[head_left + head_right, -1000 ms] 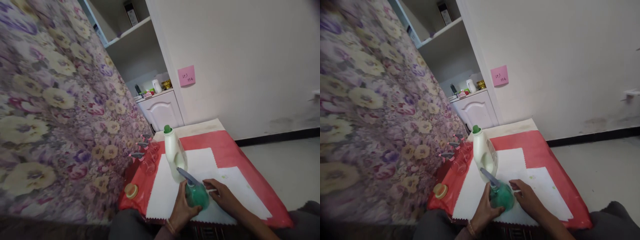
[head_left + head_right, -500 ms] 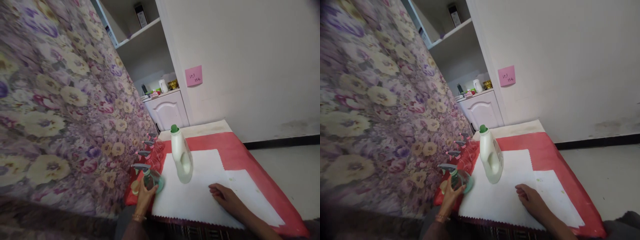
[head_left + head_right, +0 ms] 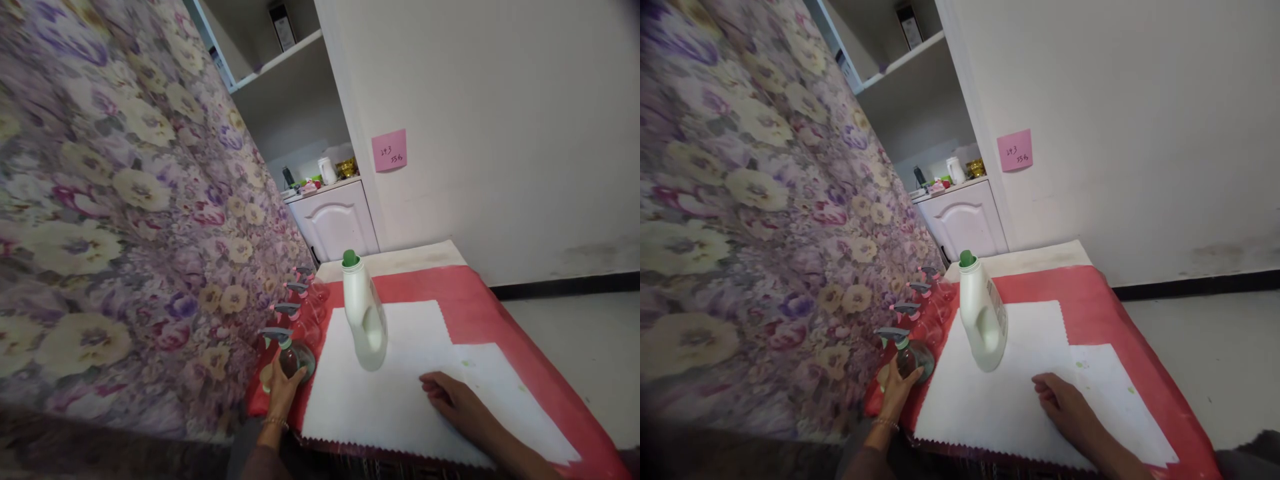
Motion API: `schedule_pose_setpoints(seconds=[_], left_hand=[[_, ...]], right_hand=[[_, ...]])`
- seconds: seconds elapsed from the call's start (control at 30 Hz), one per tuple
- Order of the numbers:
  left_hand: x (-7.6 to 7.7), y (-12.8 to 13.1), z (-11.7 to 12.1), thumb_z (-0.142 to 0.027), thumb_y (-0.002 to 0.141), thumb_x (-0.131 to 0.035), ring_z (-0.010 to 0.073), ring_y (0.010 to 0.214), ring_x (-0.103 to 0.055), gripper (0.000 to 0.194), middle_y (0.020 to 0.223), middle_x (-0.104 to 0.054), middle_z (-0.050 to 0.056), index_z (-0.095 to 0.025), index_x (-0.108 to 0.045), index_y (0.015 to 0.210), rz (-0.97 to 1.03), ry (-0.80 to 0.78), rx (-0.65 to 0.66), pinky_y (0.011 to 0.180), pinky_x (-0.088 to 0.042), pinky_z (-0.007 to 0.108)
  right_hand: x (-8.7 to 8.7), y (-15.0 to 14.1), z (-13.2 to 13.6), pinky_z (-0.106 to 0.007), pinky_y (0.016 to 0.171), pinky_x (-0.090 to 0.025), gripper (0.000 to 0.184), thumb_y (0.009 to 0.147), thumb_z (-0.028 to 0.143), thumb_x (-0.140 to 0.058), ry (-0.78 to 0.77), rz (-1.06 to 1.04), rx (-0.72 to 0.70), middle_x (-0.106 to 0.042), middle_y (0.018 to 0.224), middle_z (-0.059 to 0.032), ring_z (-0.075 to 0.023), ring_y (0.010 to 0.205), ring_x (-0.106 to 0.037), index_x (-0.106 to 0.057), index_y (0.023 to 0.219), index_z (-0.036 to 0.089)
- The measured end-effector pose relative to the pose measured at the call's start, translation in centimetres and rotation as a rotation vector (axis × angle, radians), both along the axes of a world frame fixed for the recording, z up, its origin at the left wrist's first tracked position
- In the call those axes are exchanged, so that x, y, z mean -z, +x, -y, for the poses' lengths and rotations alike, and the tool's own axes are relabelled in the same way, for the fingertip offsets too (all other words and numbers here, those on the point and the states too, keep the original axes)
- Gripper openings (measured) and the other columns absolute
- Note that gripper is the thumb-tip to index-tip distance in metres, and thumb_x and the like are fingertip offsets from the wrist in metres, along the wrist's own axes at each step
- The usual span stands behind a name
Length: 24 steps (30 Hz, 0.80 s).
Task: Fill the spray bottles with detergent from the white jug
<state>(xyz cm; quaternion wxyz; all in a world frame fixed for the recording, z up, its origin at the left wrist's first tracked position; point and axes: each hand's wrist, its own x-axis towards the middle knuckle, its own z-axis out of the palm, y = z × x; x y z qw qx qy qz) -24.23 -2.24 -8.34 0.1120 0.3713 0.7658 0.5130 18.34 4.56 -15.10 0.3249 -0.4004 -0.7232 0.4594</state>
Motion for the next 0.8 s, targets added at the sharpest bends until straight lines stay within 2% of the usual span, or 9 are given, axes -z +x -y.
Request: schedule_pose_setpoints(seconds=[0.13, 0.33, 0.47, 0.6, 0.8], left_hand=[[0.5, -0.1, 0.2, -0.038, 0.064, -0.075, 0.0316, 0.125, -0.053, 0.084, 0.129, -0.058, 0.017, -0.013, -0.039, 0.136, -0.047, 0.009, 0.025, 0.109, -0.039, 0.044], [0.8, 0.8, 0.7, -0.038, 0.076, -0.065, 0.0275, 0.133, -0.046, 0.076, 0.138, -0.052, 0.015, -0.015, -0.034, 0.141, -0.106, 0.029, 0.045, 0.112, -0.036, 0.04], [0.8, 1.5, 0.6, -0.037, 0.079, -0.061, 0.027, 0.138, -0.04, 0.076, 0.145, -0.046, 0.015, -0.015, -0.029, 0.144, -0.151, 0.04, 0.032, 0.115, -0.031, 0.041], [1.1, 2.0, 0.5, -0.039, 0.079, -0.059, 0.0314, 0.141, -0.033, 0.079, 0.15, -0.038, 0.021, -0.009, -0.025, 0.145, -0.192, 0.034, -0.016, 0.117, -0.028, 0.046], [1.8, 3.1, 1.0, -0.036, 0.08, -0.056, 0.0295, 0.145, -0.024, 0.081, 0.156, -0.029, 0.018, -0.014, -0.019, 0.148, -0.222, 0.008, -0.079, 0.118, -0.021, 0.045]], right_hand=[[-0.1, 0.0, 0.1, -0.035, 0.086, -0.054, 0.035, 0.079, 0.026, -0.048, 0.002, -0.018, 0.013, -0.073, 0.102, -0.0085, -0.0224, 0.092, -0.069, -0.063, 0.11, 0.019], [-0.2, -0.1, 0.3, -0.037, 0.084, -0.054, 0.035, 0.077, 0.027, -0.05, 0.011, -0.03, 0.025, -0.073, 0.099, -0.0083, -0.0241, 0.09, -0.069, -0.064, 0.108, 0.02], [-0.6, -0.1, 0.4, -0.038, 0.084, -0.054, 0.033, 0.077, 0.028, -0.05, 0.023, -0.026, 0.028, -0.074, 0.099, -0.0085, -0.0248, 0.09, -0.069, -0.065, 0.107, 0.02], [-1.0, -0.2, 0.6, -0.037, 0.084, -0.054, 0.034, 0.078, 0.03, -0.05, 0.051, -0.01, 0.04, -0.074, 0.097, -0.0077, -0.0247, 0.091, -0.069, -0.065, 0.107, 0.021], [-0.5, -0.3, 0.8, -0.036, 0.083, -0.053, 0.033, 0.08, 0.029, -0.048, 0.11, 0.011, 0.059, -0.073, 0.097, -0.0065, -0.0232, 0.09, -0.069, -0.063, 0.108, 0.022]])
